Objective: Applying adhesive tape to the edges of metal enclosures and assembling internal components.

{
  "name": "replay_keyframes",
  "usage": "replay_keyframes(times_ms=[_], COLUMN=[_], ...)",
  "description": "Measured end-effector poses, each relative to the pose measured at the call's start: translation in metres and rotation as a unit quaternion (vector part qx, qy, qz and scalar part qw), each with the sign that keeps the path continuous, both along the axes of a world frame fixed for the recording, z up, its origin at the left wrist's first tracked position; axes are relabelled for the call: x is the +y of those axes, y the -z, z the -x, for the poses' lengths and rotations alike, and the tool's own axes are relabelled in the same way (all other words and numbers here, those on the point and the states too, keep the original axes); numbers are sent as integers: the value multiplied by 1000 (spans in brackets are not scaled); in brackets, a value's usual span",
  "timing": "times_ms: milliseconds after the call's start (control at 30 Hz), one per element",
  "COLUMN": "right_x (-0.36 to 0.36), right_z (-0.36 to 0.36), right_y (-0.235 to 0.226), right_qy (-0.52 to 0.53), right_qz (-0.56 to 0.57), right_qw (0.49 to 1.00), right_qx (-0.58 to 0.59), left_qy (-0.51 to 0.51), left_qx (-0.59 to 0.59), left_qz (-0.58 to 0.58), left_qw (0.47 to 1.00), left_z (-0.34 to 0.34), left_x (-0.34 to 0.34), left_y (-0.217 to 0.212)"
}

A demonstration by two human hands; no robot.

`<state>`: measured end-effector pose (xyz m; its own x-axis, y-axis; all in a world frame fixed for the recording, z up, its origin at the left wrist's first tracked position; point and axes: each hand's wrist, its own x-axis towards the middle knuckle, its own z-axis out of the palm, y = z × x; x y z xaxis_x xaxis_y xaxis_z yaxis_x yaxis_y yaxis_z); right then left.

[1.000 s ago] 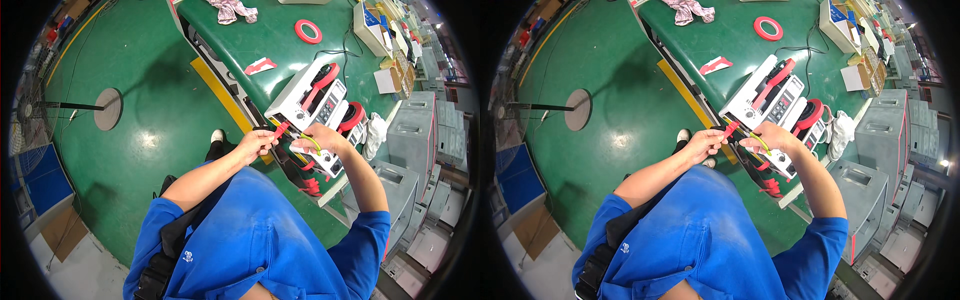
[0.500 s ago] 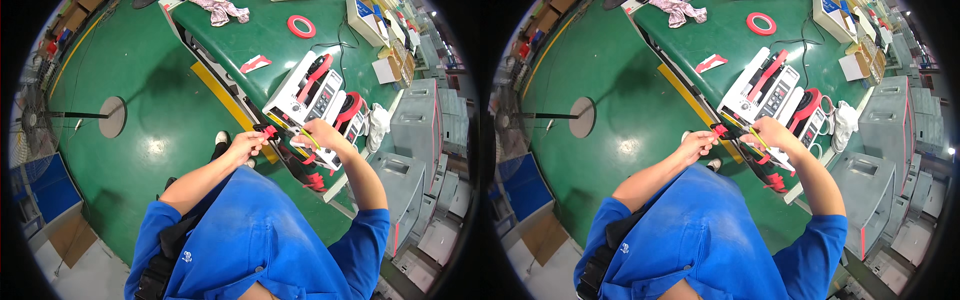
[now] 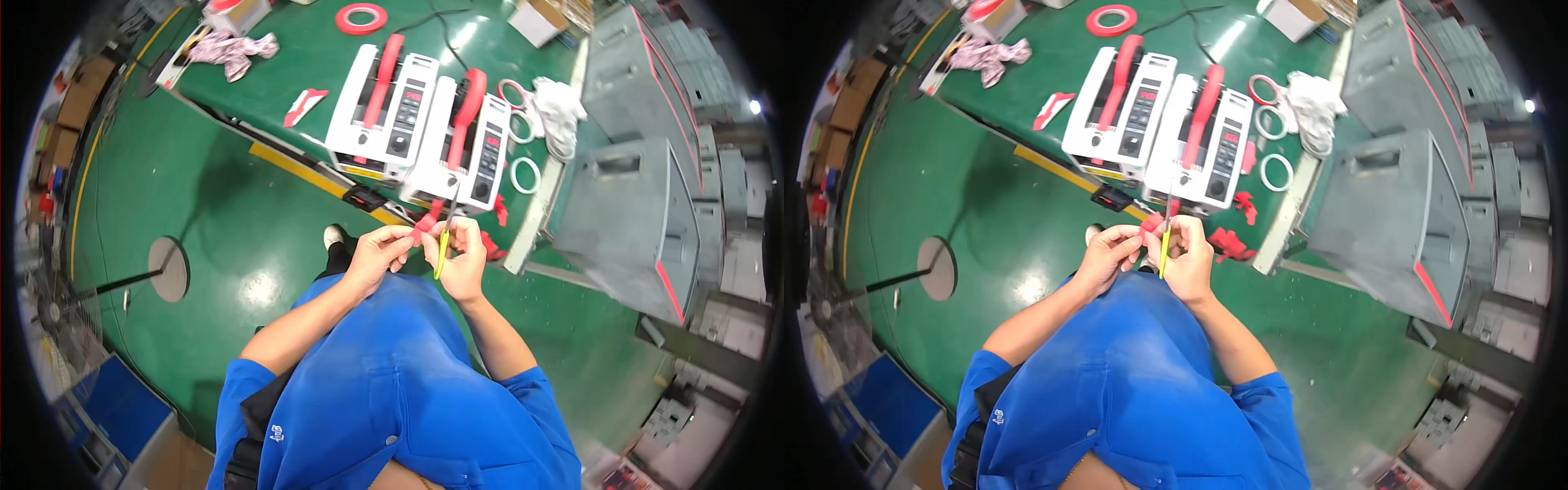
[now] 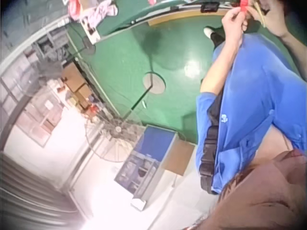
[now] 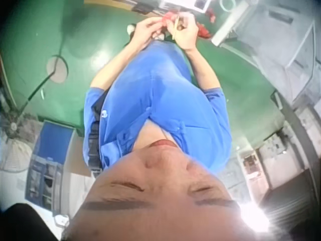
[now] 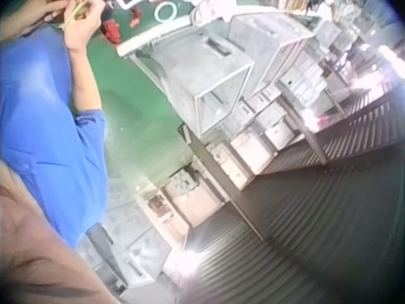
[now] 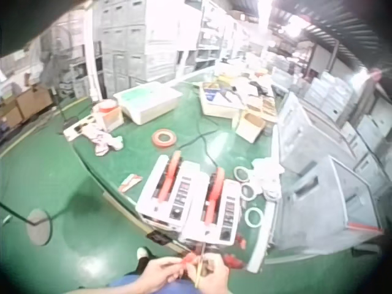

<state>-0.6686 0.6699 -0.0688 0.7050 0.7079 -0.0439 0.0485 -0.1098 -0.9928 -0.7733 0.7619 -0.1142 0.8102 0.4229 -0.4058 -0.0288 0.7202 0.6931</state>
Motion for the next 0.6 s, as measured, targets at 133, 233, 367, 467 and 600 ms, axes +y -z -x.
replay_keyframes(times_ms=[133, 233, 367, 467, 600], right_x=[-28, -49, -67, -77, -100], right_z=[-16, -22, -31, -53, -122], right_y=[3, 5, 21, 40, 91], right_qy=[62, 83, 123, 149, 254], right_qz=[-55, -41, -58, -51, 37], right_qw=[995, 995, 988, 984, 966], right_qx=[57, 35, 70, 82, 34], left_qy=[32, 48, 66, 58, 100], left_qx=[42, 37, 38, 43, 99], left_qz=[-56, -110, -157, -163, -161], left_qw=[997, 992, 985, 984, 977], left_z=[-27, -41, -50, -48, -22], left_x=[-27, -44, -59, -67, -65], left_y=[-4, -4, 2, 7, 24])
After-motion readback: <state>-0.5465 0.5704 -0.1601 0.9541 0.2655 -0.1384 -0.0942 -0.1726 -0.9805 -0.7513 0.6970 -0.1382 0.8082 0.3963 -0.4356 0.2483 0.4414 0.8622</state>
